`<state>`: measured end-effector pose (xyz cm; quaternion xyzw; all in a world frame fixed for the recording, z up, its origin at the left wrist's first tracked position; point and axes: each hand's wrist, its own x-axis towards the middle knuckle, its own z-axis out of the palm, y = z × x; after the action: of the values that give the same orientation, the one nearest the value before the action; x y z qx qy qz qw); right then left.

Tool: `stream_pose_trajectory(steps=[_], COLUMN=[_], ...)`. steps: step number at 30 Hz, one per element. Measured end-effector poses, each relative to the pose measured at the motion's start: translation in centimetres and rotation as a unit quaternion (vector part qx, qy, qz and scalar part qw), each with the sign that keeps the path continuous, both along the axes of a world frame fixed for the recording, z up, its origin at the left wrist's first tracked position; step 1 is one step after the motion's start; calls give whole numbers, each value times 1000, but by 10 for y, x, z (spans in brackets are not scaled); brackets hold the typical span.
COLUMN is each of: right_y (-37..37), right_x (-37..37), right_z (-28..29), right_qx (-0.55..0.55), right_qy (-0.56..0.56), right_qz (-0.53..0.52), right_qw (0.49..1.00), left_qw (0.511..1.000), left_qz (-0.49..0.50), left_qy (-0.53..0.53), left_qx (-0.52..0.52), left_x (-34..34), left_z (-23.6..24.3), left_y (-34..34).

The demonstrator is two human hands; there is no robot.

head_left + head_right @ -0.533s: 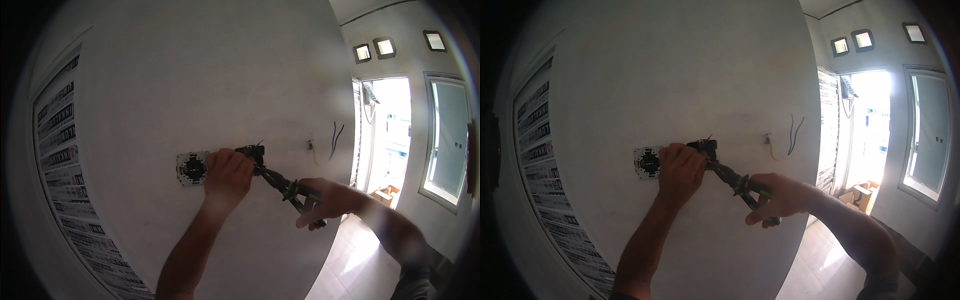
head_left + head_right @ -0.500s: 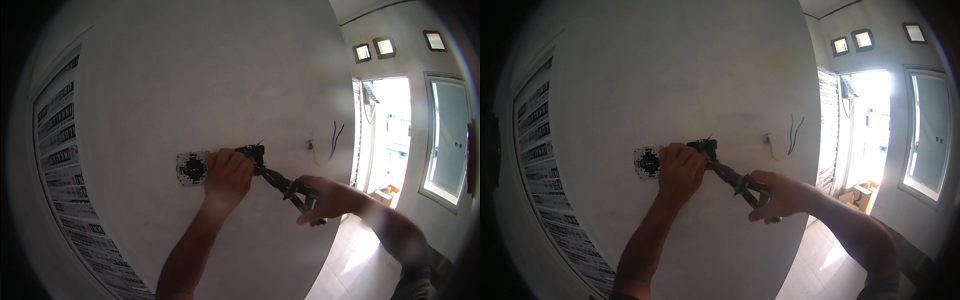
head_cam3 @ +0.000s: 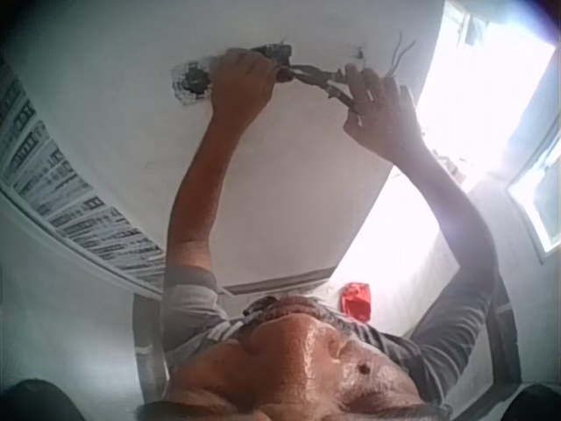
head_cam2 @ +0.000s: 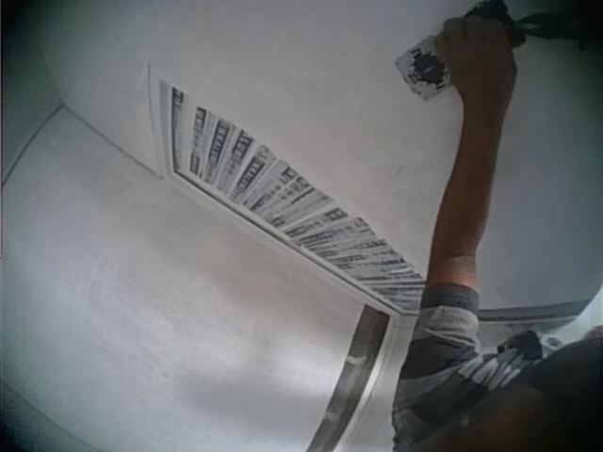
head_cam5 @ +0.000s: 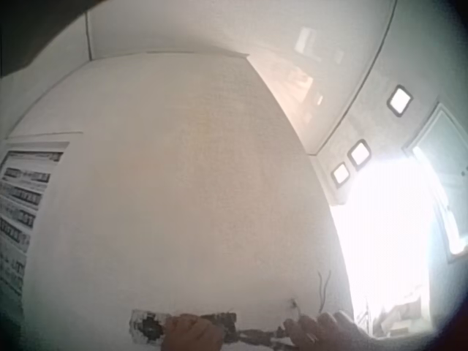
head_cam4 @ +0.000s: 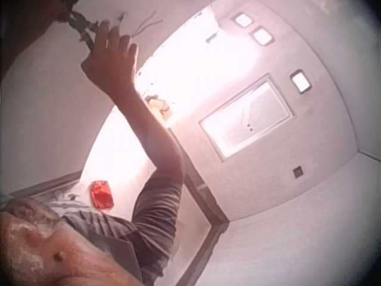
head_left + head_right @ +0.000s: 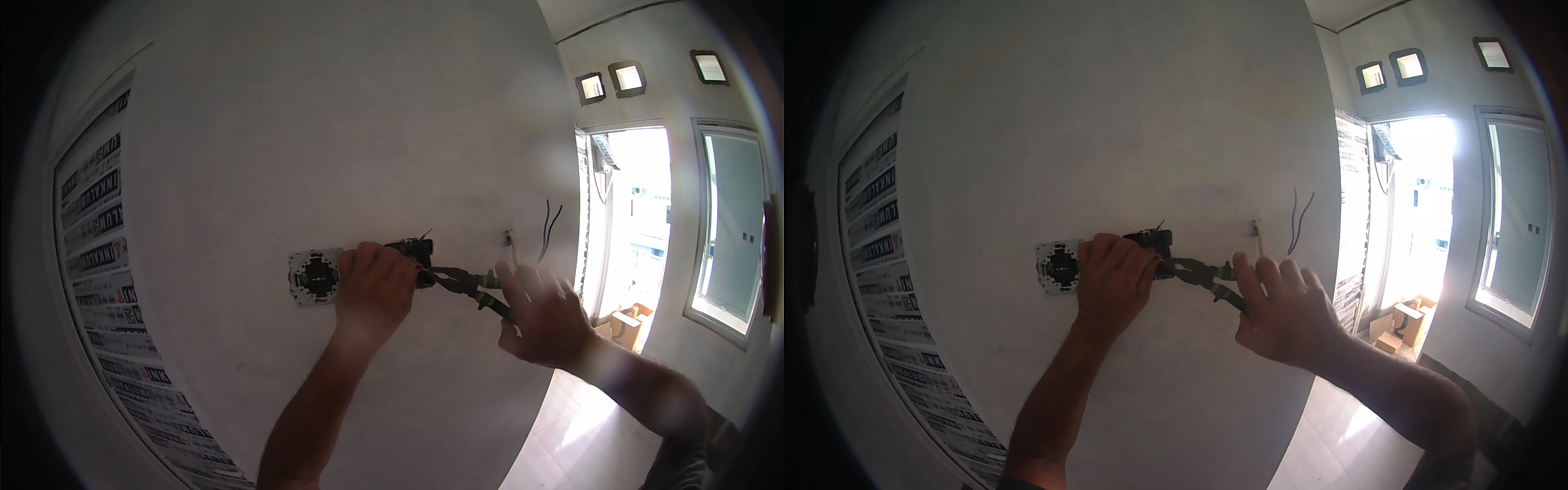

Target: The person installs an electrical outlet by stripping wires, taping them, and securing the outlet to the wall using pliers and electrical tape. The person handles wires, an outlet, and tools throughout the process.

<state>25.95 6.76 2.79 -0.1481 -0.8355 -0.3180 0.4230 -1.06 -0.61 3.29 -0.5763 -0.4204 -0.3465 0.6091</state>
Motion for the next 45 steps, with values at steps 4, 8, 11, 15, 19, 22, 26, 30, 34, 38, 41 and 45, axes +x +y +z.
stream_pose_trajectory(steps=[4,8,11,15,19,22,26,30,34,38,41,45], right_y=[3,17,23,24,26,24,14,15,13,10,13,3], right_x=[0,5,4,10,5,2,3,0,2,0,-1,-2], right_z=[-4,15,34,40,36,39,41,39,41,43,41,45], right_qx=[-248,-447,-718,-790,-693,-608,-619,-611,-593,-568,-588,-627], right_qy=[-47,-151,-166,-135,-153,-196,-191,-180,-182,-188,-179,-153], right_qz=[56,143,171,205,134,39,33,52,49,63,82,86], right_qw=[966,870,654,562,692,768,761,769,783,799,785,759], left_qw=[1000,999,1000,1000,1000,1000,1000,1000,1000,1000,1000,1000], left_qz=[-19,-20,-4,-4,4,-2,12,4,4,8,8,-1], left_qy=[8,17,10,19,10,0,3,1,4,1,3,1], left_qx=[12,19,9,23,15,10,4,11,8,2,6,9], left_x=[0,0,2,0,-2,-2,-1,-2,-2,-1,-1,-3], left_z=[0,0,0,1,-1,-1,-1,-1,-2,-1,-2,-1], left_y=[3,3,1,3,3,3,2,1,3,1,3,0])
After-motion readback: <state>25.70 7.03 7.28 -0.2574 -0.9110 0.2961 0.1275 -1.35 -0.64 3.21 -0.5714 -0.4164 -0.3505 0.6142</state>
